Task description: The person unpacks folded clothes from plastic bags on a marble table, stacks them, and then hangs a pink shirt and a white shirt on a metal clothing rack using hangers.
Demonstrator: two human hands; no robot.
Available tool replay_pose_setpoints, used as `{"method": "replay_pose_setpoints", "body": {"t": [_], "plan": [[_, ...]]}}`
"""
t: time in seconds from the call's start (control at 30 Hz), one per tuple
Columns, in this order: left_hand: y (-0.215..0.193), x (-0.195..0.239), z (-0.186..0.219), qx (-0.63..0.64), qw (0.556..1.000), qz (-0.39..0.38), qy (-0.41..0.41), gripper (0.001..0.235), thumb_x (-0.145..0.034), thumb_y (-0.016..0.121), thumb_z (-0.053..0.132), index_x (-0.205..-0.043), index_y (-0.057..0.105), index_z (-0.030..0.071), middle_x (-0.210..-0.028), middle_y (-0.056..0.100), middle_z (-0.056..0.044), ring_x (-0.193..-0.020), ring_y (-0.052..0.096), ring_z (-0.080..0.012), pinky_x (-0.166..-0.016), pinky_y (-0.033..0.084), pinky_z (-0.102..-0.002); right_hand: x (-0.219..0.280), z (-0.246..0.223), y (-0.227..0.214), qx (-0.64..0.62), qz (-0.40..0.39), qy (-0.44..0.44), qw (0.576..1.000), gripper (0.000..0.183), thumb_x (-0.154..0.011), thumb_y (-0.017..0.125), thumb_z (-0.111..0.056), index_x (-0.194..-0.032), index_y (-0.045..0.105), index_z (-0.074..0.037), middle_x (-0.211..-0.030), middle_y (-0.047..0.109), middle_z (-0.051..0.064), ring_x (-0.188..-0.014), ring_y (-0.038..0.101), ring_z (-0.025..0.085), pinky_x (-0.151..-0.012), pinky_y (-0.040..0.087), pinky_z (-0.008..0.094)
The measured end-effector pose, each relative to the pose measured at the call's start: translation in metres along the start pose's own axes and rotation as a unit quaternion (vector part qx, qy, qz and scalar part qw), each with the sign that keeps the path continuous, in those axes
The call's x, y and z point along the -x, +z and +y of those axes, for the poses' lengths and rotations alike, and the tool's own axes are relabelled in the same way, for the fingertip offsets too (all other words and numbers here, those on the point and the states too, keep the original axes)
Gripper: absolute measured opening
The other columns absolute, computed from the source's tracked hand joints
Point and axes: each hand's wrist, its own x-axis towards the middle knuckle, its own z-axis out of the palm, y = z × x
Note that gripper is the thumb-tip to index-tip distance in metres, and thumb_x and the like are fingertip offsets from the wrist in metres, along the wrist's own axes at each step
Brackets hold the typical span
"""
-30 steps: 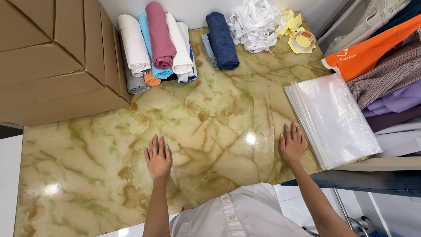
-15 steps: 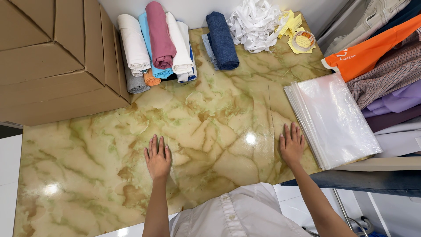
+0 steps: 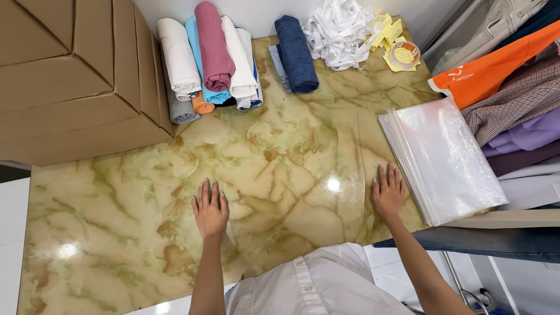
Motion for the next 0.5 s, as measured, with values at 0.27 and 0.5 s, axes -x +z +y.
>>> {"method": "replay_pose_setpoints", "body": {"t": [0.27,0.5], "plan": [[0.000,-0.005,0.000,0.008,1.000,0.001,-0.003,0.050,-0.104,0.040,0.041,-0.152,0.046,0.031,-0.166,0.033,0.003,-0.152,0.031,-0.0177,-0.123,0.023,-0.050,-0.001,0.006,0.004,0.031,0.040,-0.032,0.998,0.053,-0.108,0.034,-0.046,-0.159,0.038,-0.032,-0.170,0.030,0.003,-0.155,0.027,0.027,-0.123,0.021,0.052],[0.005,-0.006,-0.003,0.022,1.000,-0.011,-0.007,0.049,-0.105,0.040,0.041,-0.153,0.045,0.031,-0.165,0.033,0.003,-0.152,0.031,-0.0178,-0.123,0.022,-0.051,-0.004,0.006,0.007,0.048,0.067,-0.041,0.996,0.049,-0.110,0.036,-0.044,-0.155,0.048,-0.028,-0.165,0.041,0.009,-0.151,0.037,0.031,-0.120,0.029,0.053]]}}
